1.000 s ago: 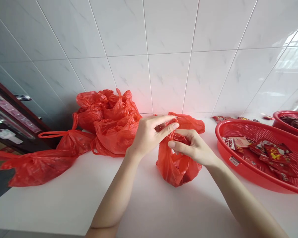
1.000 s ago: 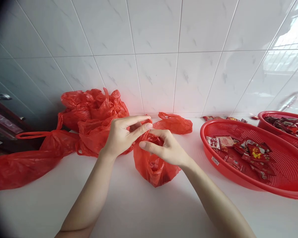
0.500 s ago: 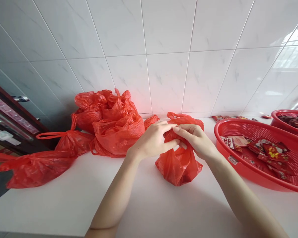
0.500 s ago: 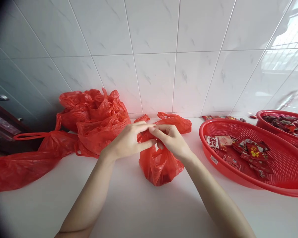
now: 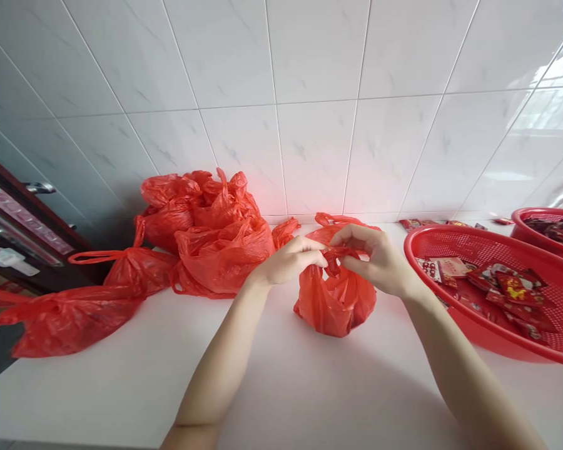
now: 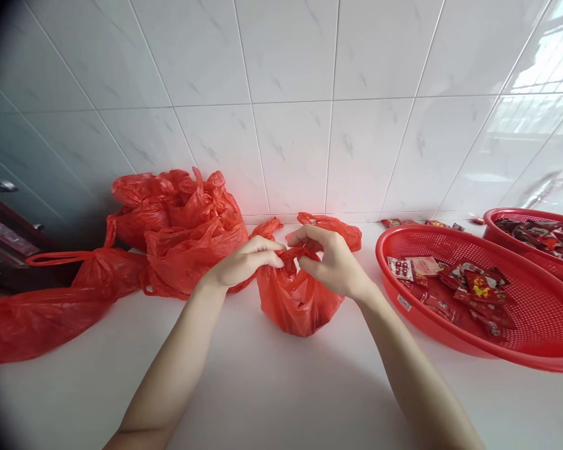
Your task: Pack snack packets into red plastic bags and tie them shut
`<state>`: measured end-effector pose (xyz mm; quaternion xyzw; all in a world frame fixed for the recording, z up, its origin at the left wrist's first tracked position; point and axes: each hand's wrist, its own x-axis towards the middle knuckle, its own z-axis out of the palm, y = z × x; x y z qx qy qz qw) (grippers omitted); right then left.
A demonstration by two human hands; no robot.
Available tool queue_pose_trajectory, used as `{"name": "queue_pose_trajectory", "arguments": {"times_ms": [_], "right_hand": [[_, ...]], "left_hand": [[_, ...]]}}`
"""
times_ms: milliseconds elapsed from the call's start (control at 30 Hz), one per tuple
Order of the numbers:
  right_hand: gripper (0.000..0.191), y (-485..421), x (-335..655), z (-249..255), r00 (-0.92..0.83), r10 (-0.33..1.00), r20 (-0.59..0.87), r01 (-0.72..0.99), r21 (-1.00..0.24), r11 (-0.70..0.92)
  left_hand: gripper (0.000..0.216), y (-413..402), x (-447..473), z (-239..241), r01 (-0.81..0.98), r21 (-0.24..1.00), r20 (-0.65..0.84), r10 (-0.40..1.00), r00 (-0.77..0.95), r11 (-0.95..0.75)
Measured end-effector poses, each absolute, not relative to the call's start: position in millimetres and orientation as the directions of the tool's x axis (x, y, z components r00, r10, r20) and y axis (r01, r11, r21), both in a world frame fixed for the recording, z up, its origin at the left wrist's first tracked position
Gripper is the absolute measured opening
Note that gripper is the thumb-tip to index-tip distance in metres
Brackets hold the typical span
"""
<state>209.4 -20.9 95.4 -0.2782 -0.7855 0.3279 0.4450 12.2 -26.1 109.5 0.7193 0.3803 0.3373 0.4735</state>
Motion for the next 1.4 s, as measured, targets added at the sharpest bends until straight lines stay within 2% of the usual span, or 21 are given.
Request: {"name": "queue_pose_trajectory", "arguments": {"times_ms": [200, 367, 467, 567, 700, 833, 967, 1100, 1300, 1400], "right_hand": [[0.028, -19.5, 209.5, 92.3, -0.433, 0.600, 0.673, 0.304, -0.517, 0.800], [0.021, -21.1, 208.3, 91.2, -0.459, 0.457, 0.762, 0.310, -0.344, 0.886], [0.013, -19.4, 207.5, 88.8, -0.471, 0.414, 0.779, 0.297, -0.302, 0.906], [0.012, -18.3, 209.5, 89.2, -0.449, 0.432, 0.782, 0.279, -0.337, 0.899], [0.009, -19.8, 217.6, 96.1, -0.462, 0.486, 0.742, 0.243, -0.422, 0.874], [0.008, -22.8, 229.7, 105.5, -0.585, 0.479, 0.654, 0.175, -0.475, 0.862], [0.009, -27.1, 241.3, 114.4, -0.744, 0.470, 0.475, 0.164, -0.552, 0.818], [0.012, -31.0, 249.2, 120.7, -0.828, 0.445, 0.341, 0.196, -0.567, 0.800], [0.012, -30.1, 256.1, 121.7, -0.884, 0.372, 0.284, 0.148, -0.584, 0.798], [0.010, -28.6, 255.1, 122.2, -0.846, 0.453, 0.281, 0.173, -0.660, 0.731]], "left_hand": [[0.010, -14.5, 14.6, 101.1, -0.028, 0.998, 0.060, 0.908, 0.416, -0.053], [0.010, -12.9, 16.3, 102.6, -0.099, 0.994, 0.088, 0.924, 0.373, -0.055], [0.018, -13.2, 13.7, 104.0, -0.077, 0.995, 0.091, 0.912, 0.400, -0.065], [0.027, -13.4, 7.4, 105.0, 0.040, 0.984, 0.139, 0.888, 0.438, -0.174], [0.033, -12.1, -3.3, 103.7, 0.256, 0.889, 0.257, 0.877, 0.406, -0.379], [0.024, -5.1, -13.2, 98.4, 0.440, 0.779, 0.293, 0.879, 0.375, -0.447], [0.017, 5.9, -22.0, 91.1, 0.589, 0.705, 0.255, 0.916, 0.309, -0.395], [0.017, 16.0, -28.0, 82.0, 0.681, 0.667, 0.171, 0.952, 0.255, -0.302], [0.021, 26.1, -29.1, 68.3, 0.653, 0.691, 0.191, 0.950, 0.248, -0.309], [0.022, 29.0, -26.6, 65.0, 0.667, 0.677, 0.207, 0.951, 0.230, -0.309]]}}
